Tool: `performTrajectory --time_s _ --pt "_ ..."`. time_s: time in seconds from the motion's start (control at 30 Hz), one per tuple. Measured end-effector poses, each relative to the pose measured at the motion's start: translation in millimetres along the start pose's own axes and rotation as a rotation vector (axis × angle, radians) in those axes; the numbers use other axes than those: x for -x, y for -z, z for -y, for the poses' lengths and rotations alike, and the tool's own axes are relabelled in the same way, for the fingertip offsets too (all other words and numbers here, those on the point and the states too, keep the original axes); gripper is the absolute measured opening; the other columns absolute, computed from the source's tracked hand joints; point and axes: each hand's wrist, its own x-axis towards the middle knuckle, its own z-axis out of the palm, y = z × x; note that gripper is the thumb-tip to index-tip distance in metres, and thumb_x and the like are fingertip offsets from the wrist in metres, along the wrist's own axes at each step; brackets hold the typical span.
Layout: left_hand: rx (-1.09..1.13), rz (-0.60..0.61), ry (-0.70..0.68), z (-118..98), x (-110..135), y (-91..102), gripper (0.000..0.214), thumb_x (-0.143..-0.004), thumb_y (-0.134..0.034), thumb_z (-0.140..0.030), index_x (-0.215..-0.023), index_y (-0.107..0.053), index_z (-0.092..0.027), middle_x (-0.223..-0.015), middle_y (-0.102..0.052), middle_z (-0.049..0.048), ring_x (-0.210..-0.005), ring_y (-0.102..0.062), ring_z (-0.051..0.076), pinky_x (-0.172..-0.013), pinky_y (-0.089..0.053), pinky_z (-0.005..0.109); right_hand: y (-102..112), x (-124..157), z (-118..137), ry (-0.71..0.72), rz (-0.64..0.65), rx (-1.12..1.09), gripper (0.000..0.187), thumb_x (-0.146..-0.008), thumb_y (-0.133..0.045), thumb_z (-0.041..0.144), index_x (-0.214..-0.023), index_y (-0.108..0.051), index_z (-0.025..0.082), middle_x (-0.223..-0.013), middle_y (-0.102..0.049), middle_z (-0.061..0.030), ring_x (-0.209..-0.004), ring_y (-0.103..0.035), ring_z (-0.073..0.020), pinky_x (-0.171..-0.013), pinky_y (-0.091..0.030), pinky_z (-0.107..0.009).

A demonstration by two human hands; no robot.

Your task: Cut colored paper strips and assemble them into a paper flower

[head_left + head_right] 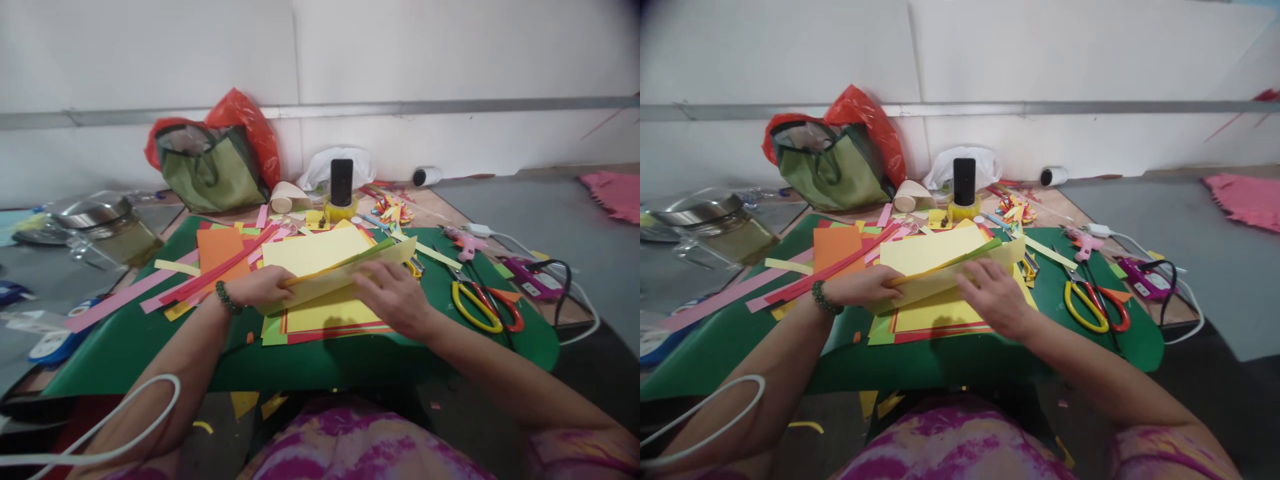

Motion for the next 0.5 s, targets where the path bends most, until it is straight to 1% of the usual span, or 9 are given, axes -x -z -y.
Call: performTrajectory --time_s 0.03,0.1,0.17,0.23,0.3,0.4,0.5 --pt "0.039 0.010 0.022 4.8 -2.3 1.4 0.018 -0.075 -0.055 -0.031 -0.077 -0.063 -0.016 -0.076 -0.065 0.0006 -0.069 -0.057 0.015 -0.060 -0.041 0.022 -2.1 -3.1 -7.8 -0.056 -0.029 0.018 0.021 -0.093 -0.051 0.028 -0.104 -0.064 0.017 -0.105 -0.064 -0.0123 -0.096 -0.051 -0.0249 -0.083 -0.039 -0.036" --pt "0.127 0.035 0.060 14.5 -7.2 2.6 0.025 -0.073 -0.060 -0.039 -0.081 -0.065 -0.015 -0.077 -0.066 0.0013 -0.068 -0.057 0.016 -0.057 -0.041 0.022 -7.9 -9.0 -22.8 -0.111 0.003 0.004 0.025 -0.090 -0.056 0.033 -0.108 -0.064 0.018 -0.105 -0.065 -0.0122 -0.098 -0.051 -0.0266 -0.084 -0.039 -0.037" --pt "0.238 0.057 0.067 23.7 -11.5 1.8 0.033 -0.069 -0.065 -0.042 -0.086 -0.066 -0.014 -0.080 -0.067 0.0022 -0.068 -0.058 0.016 -0.057 -0.043 0.023 -15.0 -13.4 -34.5 -0.118 0.063 -0.043 0.025 -0.088 -0.059 0.034 -0.105 -0.065 0.018 -0.098 -0.066 -0.0108 -0.094 -0.053 -0.0264 -0.081 -0.041 -0.036" --pt "0.365 0.064 0.045 31.5 -14.3 -0.1 0.039 -0.066 -0.069 -0.044 -0.092 -0.066 -0.014 -0.086 -0.070 0.0034 -0.073 -0.060 0.016 -0.061 -0.046 0.023 -22.1 -16.0 -41.8 -0.116 0.076 -0.075 0.027 -0.086 -0.061 0.036 -0.105 -0.066 0.018 -0.101 -0.066 -0.0114 -0.095 -0.053 -0.0272 -0.082 -0.042 -0.037" --pt "0.470 0.070 0.033 37.5 -15.6 -2.2 0.043 -0.063 -0.073 -0.044 -0.095 -0.066 -0.015 -0.092 -0.071 0.0042 -0.078 -0.062 0.017 -0.066 -0.048 0.024 -28.0 -17.4 -45.2 -0.096 0.057 -0.085 0.034 -0.084 -0.063 0.038 -0.110 -0.064 0.015 -0.111 -0.064 -0.0135 -0.102 -0.052 -0.0289 -0.088 -0.042 -0.039" --pt "0.554 0.089 0.048 42.2 -16.0 -4.3 0.044 -0.062 -0.075 -0.044 -0.095 -0.066 -0.015 -0.092 -0.071 0.0039 -0.079 -0.063 0.017 -0.067 -0.049 0.025 -33.3 -19.3 -46.8 -0.024 0.057 -0.083 0.045 -0.082 -0.065 0.037 -0.120 -0.060 0.013 -0.124 -0.059 -0.0159 -0.116 -0.047 -0.0314 -0.098 -0.038 -0.044" --pt "0.562 0.089 0.037 42.8 -16.1 -5.6 0.043 -0.061 -0.076 -0.043 -0.093 -0.067 -0.015 -0.092 -0.072 0.0037 -0.081 -0.063 0.018 -0.069 -0.050 0.025 -34.6 -22.2 -47.4 0.055 0.071 -0.080 0.045 -0.082 -0.067 0.033 -0.121 -0.059 0.012 -0.124 -0.060 -0.0164 -0.118 -0.047 -0.0319 -0.100 -0.036 -0.046"
